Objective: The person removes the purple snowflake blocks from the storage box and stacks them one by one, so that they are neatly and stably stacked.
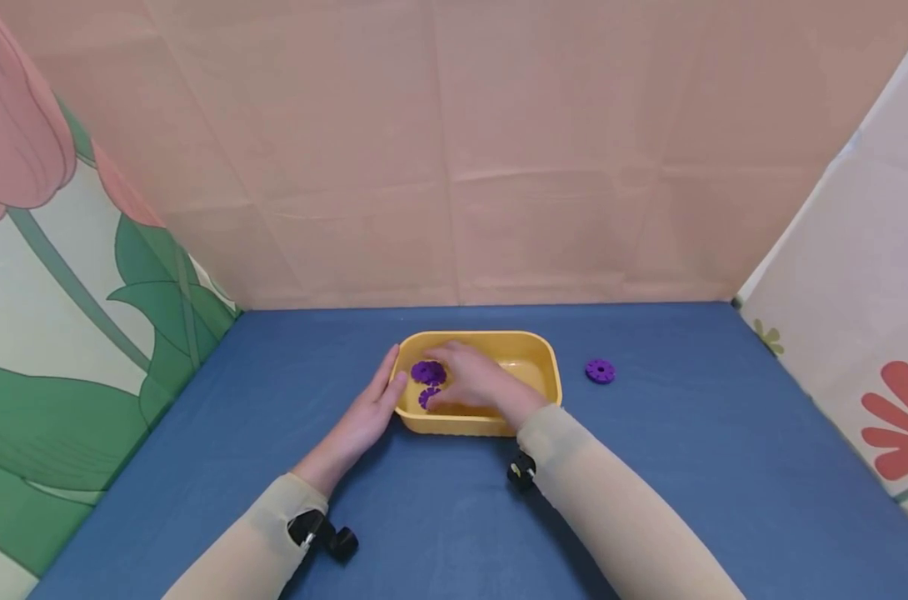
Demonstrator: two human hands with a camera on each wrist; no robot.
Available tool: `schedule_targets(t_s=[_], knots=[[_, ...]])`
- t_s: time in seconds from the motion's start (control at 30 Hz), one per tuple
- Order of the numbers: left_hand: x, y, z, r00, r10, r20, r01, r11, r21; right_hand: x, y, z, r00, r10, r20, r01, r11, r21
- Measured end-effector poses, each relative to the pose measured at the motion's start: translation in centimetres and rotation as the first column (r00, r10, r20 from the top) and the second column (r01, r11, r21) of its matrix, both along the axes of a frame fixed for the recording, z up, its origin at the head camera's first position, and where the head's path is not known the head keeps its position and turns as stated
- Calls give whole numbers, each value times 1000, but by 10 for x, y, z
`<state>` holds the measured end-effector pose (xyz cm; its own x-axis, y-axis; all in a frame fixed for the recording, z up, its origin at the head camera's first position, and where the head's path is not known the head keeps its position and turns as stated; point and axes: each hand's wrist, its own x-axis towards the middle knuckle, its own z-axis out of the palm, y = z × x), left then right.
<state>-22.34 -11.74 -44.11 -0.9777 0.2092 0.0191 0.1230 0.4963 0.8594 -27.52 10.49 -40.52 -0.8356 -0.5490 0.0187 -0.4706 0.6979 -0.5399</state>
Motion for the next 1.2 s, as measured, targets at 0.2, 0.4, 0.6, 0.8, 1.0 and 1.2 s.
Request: schedule_targets(t_s=[0.2, 0.4, 0.6, 0.8, 1.0, 1.2], knots=[[1, 0, 1, 1000, 0, -4, 0, 1000, -1, 0, -2, -5, 1000, 6, -19, -5, 998, 62], [1, 0, 1, 1000, -1, -9, 1, 1000, -8, -3, -1, -9, 1000, 6, -27, -4, 997, 72], [1, 0, 0, 1000, -3, -6, 3, 1000, -7, -2, 0, -9, 1000, 6, -23, -5, 999, 34], [1, 0, 1, 1000, -1, 4, 1, 1000, -9, -2, 0, -8, 996, 76, -54, -76, 997, 9], [0, 0, 0, 1000, -5, 2, 5, 1000, -5, -1, 0, -10, 990, 112, -80, -110, 993, 35], [1, 0, 1, 1000, -5, 7, 5, 1000, -8, -2, 0, -13, 988, 121, -92, -117, 992, 46]])
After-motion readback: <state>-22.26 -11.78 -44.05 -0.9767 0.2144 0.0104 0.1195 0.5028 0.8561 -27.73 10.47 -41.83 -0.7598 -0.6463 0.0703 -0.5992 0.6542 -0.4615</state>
